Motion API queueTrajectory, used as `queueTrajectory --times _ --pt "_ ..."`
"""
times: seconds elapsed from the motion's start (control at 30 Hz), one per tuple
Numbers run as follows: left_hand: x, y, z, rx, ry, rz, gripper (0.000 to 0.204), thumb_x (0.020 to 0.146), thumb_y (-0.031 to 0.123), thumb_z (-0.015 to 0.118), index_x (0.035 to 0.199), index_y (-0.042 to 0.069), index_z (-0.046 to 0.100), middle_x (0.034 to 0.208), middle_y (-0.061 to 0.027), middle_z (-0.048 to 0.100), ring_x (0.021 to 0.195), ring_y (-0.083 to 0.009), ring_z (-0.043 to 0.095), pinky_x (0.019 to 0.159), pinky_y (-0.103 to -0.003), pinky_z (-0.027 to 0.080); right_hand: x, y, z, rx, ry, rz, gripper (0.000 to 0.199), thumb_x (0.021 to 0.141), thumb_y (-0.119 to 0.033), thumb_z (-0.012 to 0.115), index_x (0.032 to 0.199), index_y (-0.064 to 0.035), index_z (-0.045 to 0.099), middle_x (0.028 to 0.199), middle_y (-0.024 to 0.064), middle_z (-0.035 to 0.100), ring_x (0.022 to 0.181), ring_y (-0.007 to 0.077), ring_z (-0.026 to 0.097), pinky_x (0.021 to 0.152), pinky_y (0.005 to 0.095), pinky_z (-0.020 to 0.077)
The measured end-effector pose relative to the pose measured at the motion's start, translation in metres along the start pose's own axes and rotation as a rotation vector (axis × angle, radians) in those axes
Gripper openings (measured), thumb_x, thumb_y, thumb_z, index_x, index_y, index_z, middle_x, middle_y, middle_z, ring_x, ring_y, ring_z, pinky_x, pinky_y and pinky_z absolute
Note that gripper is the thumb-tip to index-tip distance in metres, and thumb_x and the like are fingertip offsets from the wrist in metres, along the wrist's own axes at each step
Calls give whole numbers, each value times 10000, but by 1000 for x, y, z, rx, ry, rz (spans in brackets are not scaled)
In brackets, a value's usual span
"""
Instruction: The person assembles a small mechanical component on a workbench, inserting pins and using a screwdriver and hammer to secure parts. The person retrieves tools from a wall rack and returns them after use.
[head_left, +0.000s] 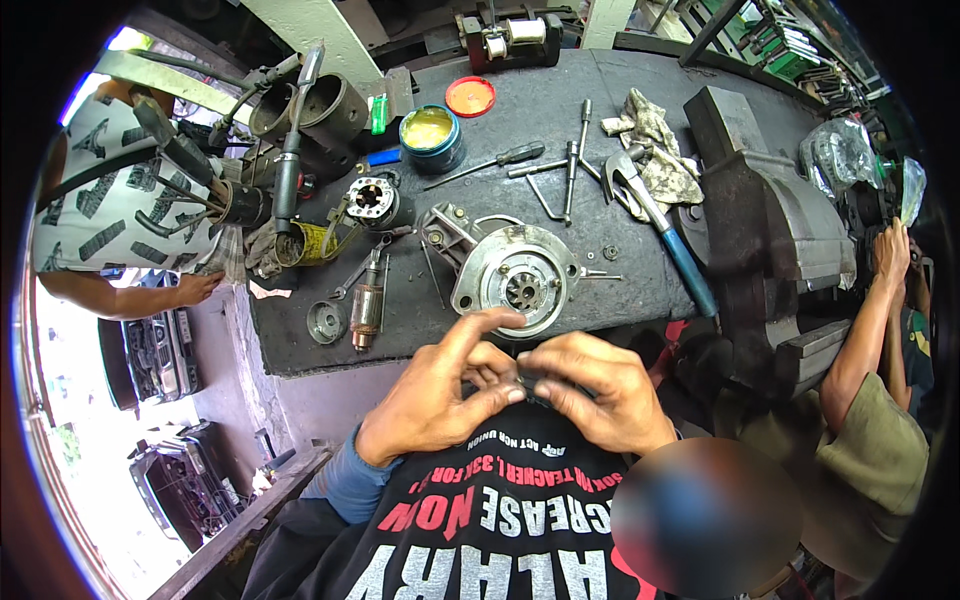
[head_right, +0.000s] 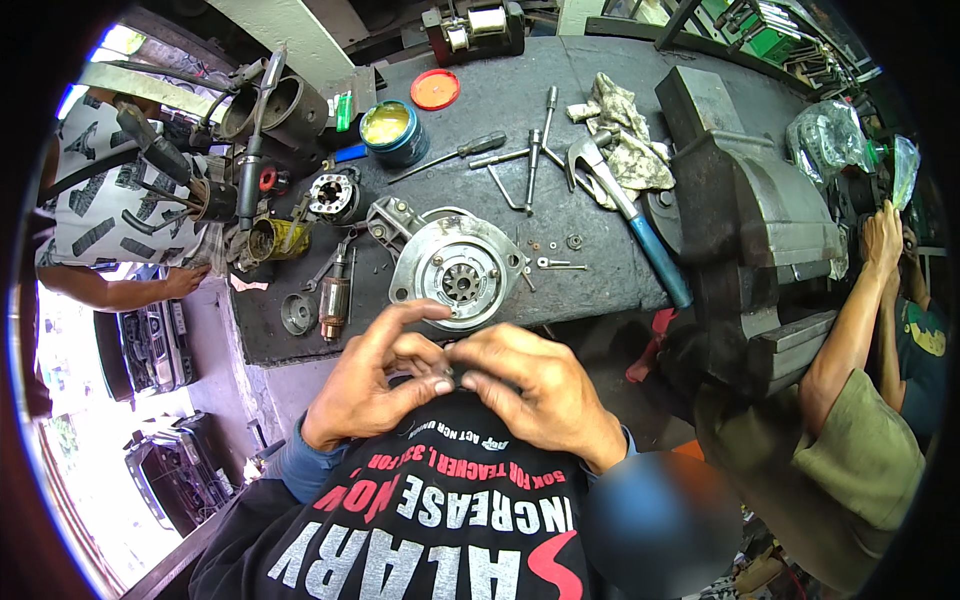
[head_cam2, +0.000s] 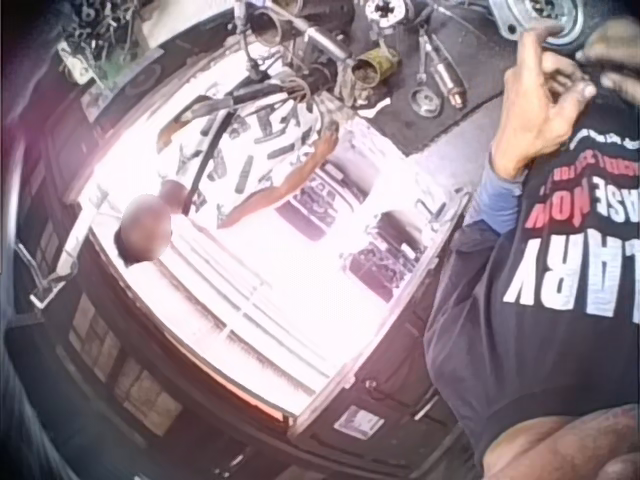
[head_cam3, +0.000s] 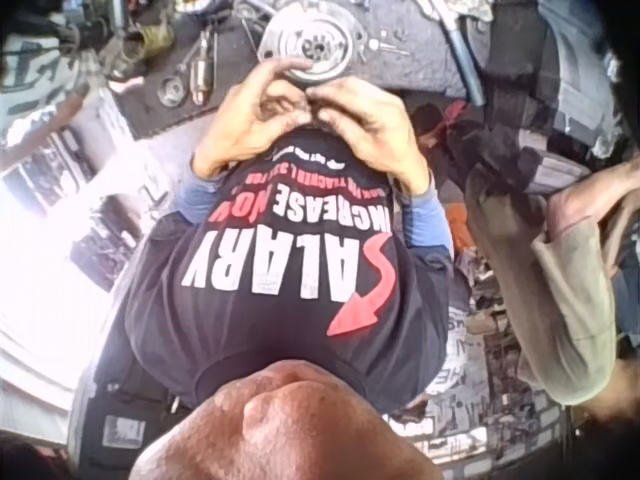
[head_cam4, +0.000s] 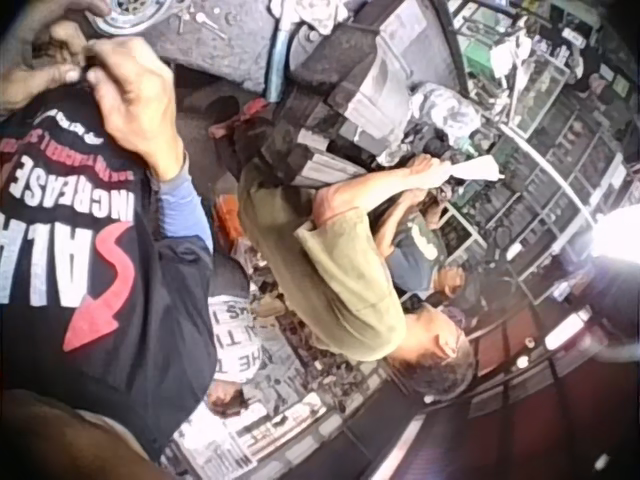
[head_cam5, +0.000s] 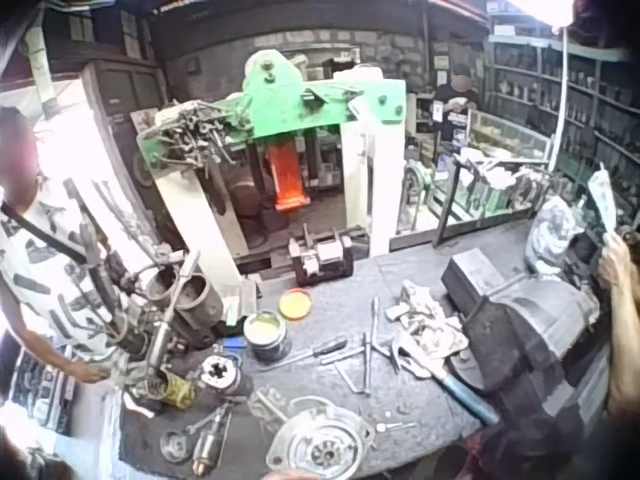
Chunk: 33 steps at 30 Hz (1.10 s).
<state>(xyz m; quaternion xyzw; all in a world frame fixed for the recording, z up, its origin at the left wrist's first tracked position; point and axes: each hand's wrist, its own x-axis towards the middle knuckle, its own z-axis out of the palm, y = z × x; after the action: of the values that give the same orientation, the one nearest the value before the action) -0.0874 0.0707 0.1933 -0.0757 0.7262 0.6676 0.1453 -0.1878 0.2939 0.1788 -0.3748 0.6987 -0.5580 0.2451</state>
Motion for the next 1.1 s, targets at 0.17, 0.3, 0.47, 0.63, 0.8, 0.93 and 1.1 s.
queueTrajectory --times 0.17,0.3,0.47,0.63,0.8,0.93,1.1 --pt "4 -9 -2 -338 -157 -195 727 949 -60 769 1572 3 399 1034 -85 755 993 -125 726 898 -266 588 -8 7 6 132 -50 -4 243 904 19 767 1147 16 770 1054 143 759 926 290 764 804 373 607" --pt "4 -12 -6 -422 -193 -234 716 949 -44 780 1561 3 412 1052 -90 754 996 -134 731 889 -261 586 -9 9 12 187 -38 23 199 904 23 763 1103 22 765 985 131 752 875 264 758 761 358 599" --pt "-2 -12 -10 -169 151 -36 498 945 29 815 1403 13 617 996 -57 759 895 -94 710 782 -251 573 -4 13 11 36 177 54 149 892 34 767 1039 21 750 952 113 741 790 200 722 719 331 579" --pt "9 -6 -30 495 596 361 332 815 70 885 1127 25 781 1080 -107 754 971 -218 704 835 -323 564 10 25 28 -276 381 -63 186 880 38 773 1056 8 719 966 127 716 837 299 736 736 373 592" --pt "25 -4 -38 819 414 480 673 724 206 907 1358 103 706 1431 -169 619 1372 -406 520 1197 -520 379 17 28 42 -332 371 -25 191 876 14 780 1050 -5 704 938 143 665 863 362 710 751 440 581" --pt "35 -12 -40 847 235 402 927 714 328 935 1541 131 567 1632 -199 444 1521 -441 369 1257 -557 288 22 21 46 -441 377 -23 175 863 32 789 1022 2 722 911 144 679 799 345 718 699 411 574" --pt "35 -26 -36 874 202 378 990 678 276 954 1572 186 538 1663 -185 395 1529 -455 323 1264 -574 272 23 11 43 -507 296 21 145 858 -6 799 965 -9 702 883 144 650 784 367 687 690 452 555"
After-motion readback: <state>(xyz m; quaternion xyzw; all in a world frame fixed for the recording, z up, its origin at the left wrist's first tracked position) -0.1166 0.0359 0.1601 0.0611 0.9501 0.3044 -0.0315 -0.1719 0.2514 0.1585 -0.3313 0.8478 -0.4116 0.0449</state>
